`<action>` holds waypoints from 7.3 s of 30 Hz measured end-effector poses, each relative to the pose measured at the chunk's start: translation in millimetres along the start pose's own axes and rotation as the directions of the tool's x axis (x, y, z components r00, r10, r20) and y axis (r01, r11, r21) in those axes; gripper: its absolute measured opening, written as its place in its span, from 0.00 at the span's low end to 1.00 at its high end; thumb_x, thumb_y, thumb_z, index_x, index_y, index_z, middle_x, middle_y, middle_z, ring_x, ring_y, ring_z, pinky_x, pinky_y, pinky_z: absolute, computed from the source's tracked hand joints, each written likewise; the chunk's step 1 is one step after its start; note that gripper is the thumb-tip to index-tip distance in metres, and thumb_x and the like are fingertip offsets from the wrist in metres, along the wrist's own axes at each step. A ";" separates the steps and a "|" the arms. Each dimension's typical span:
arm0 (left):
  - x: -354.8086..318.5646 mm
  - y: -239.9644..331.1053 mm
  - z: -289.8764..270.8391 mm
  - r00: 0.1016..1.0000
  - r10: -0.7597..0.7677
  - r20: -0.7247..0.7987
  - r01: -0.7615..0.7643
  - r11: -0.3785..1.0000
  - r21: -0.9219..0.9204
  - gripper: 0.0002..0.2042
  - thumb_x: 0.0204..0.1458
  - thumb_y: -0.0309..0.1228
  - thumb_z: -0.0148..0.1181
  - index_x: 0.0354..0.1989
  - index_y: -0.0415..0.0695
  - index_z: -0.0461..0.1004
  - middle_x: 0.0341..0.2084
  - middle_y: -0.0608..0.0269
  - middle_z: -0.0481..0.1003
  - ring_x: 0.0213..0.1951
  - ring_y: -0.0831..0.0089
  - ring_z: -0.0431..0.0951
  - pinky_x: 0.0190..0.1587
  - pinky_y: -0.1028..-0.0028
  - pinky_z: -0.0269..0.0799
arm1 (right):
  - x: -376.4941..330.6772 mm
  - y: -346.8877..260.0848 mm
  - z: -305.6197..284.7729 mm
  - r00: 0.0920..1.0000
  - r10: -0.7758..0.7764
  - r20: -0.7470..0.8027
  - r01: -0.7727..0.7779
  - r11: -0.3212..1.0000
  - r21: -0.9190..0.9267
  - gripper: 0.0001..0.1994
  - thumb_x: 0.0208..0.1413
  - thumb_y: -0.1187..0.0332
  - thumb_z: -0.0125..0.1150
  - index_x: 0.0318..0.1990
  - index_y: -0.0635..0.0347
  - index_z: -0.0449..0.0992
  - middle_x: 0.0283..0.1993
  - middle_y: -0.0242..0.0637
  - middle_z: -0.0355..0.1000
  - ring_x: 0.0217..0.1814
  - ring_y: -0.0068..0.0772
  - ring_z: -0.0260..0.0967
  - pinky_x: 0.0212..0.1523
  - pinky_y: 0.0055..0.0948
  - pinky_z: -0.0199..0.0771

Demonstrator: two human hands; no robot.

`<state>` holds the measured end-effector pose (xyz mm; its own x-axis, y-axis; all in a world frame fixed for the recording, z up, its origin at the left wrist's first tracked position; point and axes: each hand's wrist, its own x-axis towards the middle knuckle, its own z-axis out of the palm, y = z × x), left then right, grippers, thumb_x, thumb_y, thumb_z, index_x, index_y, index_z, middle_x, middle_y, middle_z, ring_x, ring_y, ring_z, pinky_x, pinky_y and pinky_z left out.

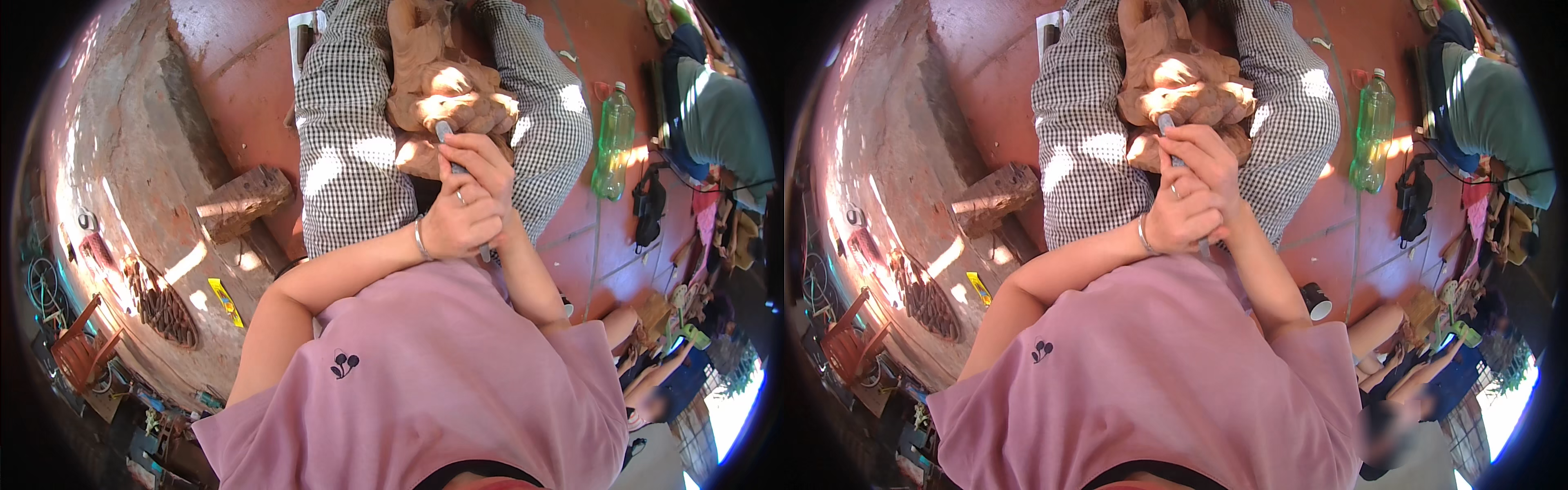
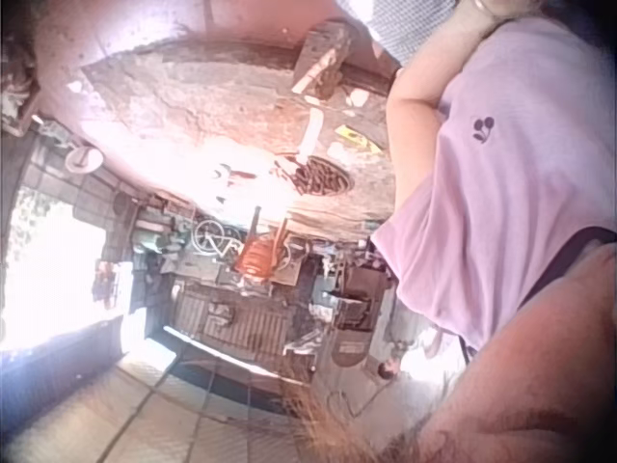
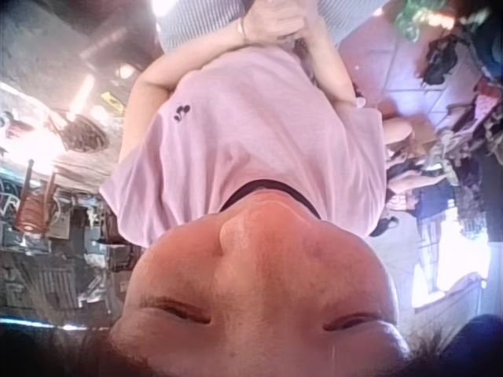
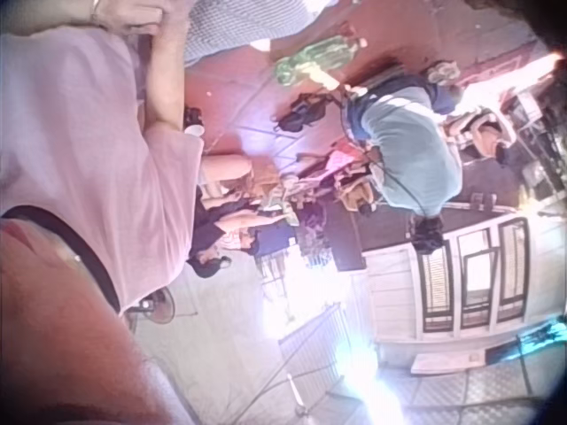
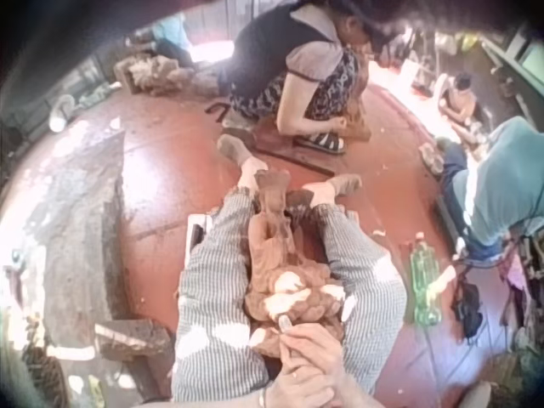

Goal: The person sits on the floor and carves a piece of wood using a knife. They hold the wood on their lap and repeatedly scrape and shape it with the tool.

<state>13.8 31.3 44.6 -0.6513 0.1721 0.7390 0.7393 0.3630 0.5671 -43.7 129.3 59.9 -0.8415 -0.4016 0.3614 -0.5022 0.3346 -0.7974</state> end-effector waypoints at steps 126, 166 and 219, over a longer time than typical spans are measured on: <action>40.4 -10.6 -0.3 0.967 -0.186 -0.176 0.171 0.980 -0.099 0.08 0.37 0.31 0.65 0.27 0.48 0.74 0.36 0.70 0.77 0.35 0.65 0.71 0.49 0.60 0.63 | 52.7 -7.5 -22.9 0.967 0.113 0.228 -0.093 0.991 -0.097 0.11 0.44 0.76 0.67 0.39 0.65 0.81 0.39 0.41 0.77 0.40 0.39 0.78 0.39 0.30 0.78; 45.1 -8.6 5.0 0.953 -0.230 -0.195 0.213 0.971 -0.104 0.10 0.37 0.29 0.66 0.30 0.48 0.75 0.38 0.70 0.78 0.38 0.65 0.71 0.49 0.60 0.65 | 61.8 3.6 -28.4 0.956 0.081 0.282 -0.061 0.995 -0.080 0.10 0.44 0.74 0.69 0.37 0.63 0.82 0.38 0.39 0.77 0.39 0.38 0.77 0.38 0.30 0.77; 41.8 -12.0 -6.5 0.945 -0.219 -0.242 0.186 0.971 -0.153 0.09 0.41 0.25 0.67 0.32 0.46 0.75 0.40 0.67 0.78 0.40 0.63 0.69 0.51 0.62 0.65 | 62.3 -5.4 -22.0 0.960 0.094 0.263 -0.046 0.982 -0.181 0.12 0.43 0.77 0.70 0.38 0.63 0.82 0.38 0.38 0.77 0.42 0.37 0.78 0.40 0.29 0.77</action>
<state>-21.2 28.1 71.0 -0.7362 -0.1383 0.6625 0.6228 0.2445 0.7432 -97.8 121.3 97.4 -0.8027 -0.5783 0.1456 -0.4905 0.5015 -0.7127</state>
